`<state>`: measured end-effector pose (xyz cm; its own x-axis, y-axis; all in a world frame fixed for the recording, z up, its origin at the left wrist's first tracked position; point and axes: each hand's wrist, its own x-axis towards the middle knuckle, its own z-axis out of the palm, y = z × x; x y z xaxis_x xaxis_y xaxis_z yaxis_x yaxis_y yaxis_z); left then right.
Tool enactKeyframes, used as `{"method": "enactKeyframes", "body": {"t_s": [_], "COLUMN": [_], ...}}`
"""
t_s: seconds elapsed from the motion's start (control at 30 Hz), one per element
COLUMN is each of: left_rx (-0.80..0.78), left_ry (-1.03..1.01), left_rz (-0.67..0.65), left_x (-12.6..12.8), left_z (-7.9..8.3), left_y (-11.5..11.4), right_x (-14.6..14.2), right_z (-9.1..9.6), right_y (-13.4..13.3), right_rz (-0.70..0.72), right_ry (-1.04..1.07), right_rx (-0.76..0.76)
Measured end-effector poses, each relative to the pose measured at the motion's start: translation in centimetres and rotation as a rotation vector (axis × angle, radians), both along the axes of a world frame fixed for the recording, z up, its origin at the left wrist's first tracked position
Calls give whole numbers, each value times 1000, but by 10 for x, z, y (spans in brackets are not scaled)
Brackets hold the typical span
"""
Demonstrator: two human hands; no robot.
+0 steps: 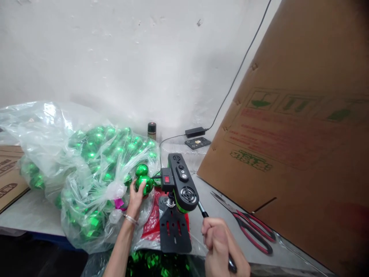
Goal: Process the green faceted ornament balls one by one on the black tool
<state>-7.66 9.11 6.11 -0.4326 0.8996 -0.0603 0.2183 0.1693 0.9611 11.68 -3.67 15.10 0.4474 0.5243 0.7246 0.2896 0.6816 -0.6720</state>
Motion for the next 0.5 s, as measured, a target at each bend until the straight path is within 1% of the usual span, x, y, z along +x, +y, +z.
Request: {"method": "enactKeyframes", "body": {"t_s": [0.07, 0.13, 0.17, 0.2, 0.23, 0.33, 0.4, 0.5], "left_rx": [7, -6, -12, -12, -3, 43, 63, 122], "left_ry": [-218, -488, -582, -612, -568, -262, -104, 55], "left_rz": [-68, -170, -206, -225, -230, -216, -272, -330], "left_x": [2, 5, 8, 11, 14, 26, 34, 42], "left_z": [0, -5, -9, -14, -21, -41, -52, -63], "left_y": [-24, -49, -61, -71, -79, -93, -97, -99], "right_x": [-1, -1, -2, -2, -1, 1, 2, 4], "right_z": [9, 19, 22, 26, 28, 30, 29, 26], "right_y": [3, 6, 7, 7, 7, 5, 4, 3], "right_rz": [-15, -24, -24, -21, -18, -3, 4, 10], "right_ry": [-28, -37, -40, -45, -51, -71, -80, -89], "right_rx": [46, 56, 47, 34, 20, -20, -40, -44]}}
